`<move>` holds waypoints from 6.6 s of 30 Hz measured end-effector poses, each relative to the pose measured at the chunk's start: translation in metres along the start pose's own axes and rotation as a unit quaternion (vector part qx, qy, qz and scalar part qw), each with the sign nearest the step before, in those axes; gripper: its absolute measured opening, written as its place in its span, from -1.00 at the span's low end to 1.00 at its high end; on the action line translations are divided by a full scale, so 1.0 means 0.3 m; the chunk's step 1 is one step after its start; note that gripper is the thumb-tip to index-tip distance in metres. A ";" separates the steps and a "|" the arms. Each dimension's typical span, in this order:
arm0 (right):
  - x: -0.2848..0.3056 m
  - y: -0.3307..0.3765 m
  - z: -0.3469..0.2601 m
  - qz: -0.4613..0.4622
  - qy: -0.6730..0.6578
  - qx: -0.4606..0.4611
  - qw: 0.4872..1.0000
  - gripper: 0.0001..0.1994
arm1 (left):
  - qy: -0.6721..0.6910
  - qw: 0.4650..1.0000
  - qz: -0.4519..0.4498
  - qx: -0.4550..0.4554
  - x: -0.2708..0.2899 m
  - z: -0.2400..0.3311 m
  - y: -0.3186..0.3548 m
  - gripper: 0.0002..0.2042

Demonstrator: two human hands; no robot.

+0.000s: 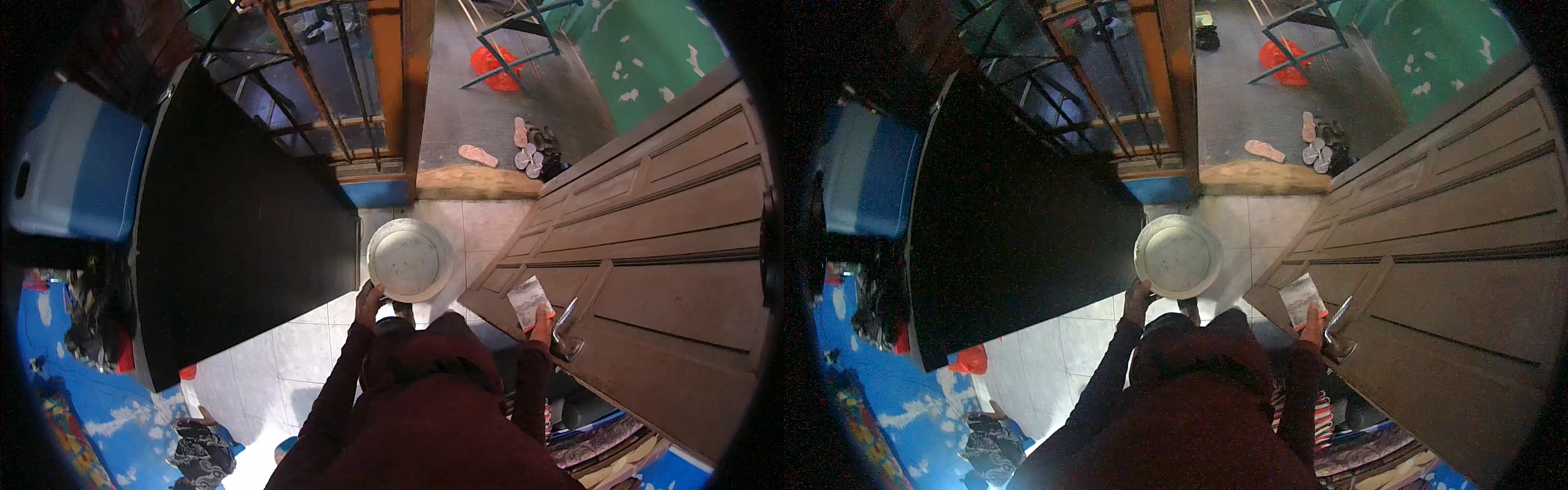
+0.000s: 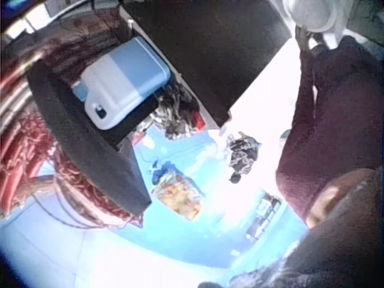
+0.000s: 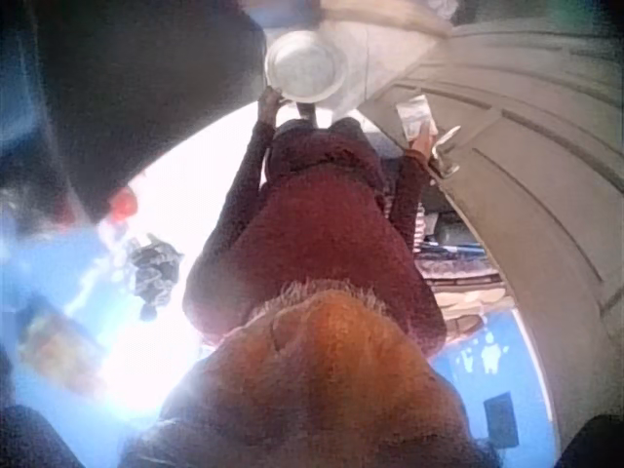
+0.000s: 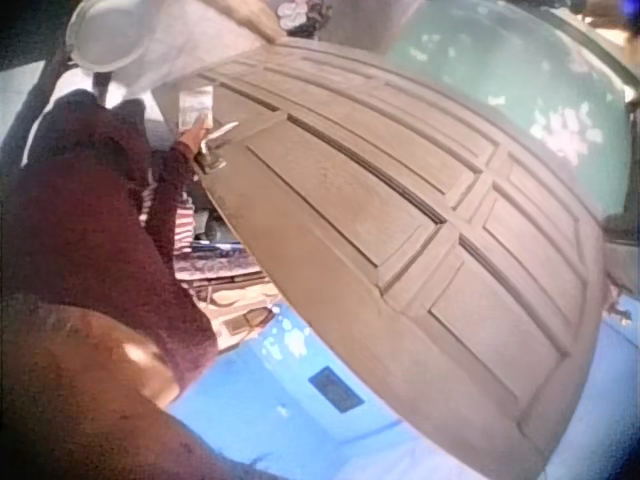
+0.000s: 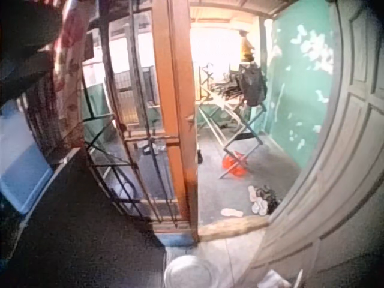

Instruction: The person sits on the floor and pours water from a green bucket into a white plate, then carries the green bucket to the kitchen sink, fills it with water, and walks back through the house.

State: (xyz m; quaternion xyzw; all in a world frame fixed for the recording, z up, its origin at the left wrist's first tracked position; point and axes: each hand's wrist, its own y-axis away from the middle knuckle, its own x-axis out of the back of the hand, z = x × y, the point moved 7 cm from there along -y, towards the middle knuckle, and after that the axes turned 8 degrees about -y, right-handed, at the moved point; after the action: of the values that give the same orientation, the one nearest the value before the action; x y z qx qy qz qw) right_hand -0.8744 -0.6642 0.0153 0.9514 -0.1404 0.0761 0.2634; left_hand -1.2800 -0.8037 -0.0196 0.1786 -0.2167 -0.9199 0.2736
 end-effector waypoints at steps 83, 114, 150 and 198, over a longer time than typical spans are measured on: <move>-2.769 -3.002 -1.533 -0.260 0.117 -0.147 0.947 -0.55 | 0.259 0.933 0.249 0.004 -0.642 1.648 -3.281 -0.59; -4.632 -2.753 -1.069 -0.141 0.138 -0.205 0.959 -0.66 | 0.139 0.961 0.216 0.107 1.312 2.372 -4.727 -0.68; -6.656 -2.382 -0.704 -0.278 0.041 -0.354 0.892 -0.70 | -0.434 0.859 0.082 0.258 2.336 1.782 -6.439 -0.58; -6.774 -3.115 -0.276 -0.005 0.198 -0.259 0.945 -0.50 | 0.251 0.914 0.121 0.295 1.987 1.880 -6.279 -0.60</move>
State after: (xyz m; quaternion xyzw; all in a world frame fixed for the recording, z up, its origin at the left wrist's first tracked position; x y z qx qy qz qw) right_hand -2.5217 0.6083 -0.8072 0.8167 -0.0958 0.2227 0.5236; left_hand -2.8035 0.4447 -0.6050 0.4486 -0.4220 -0.6992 0.3629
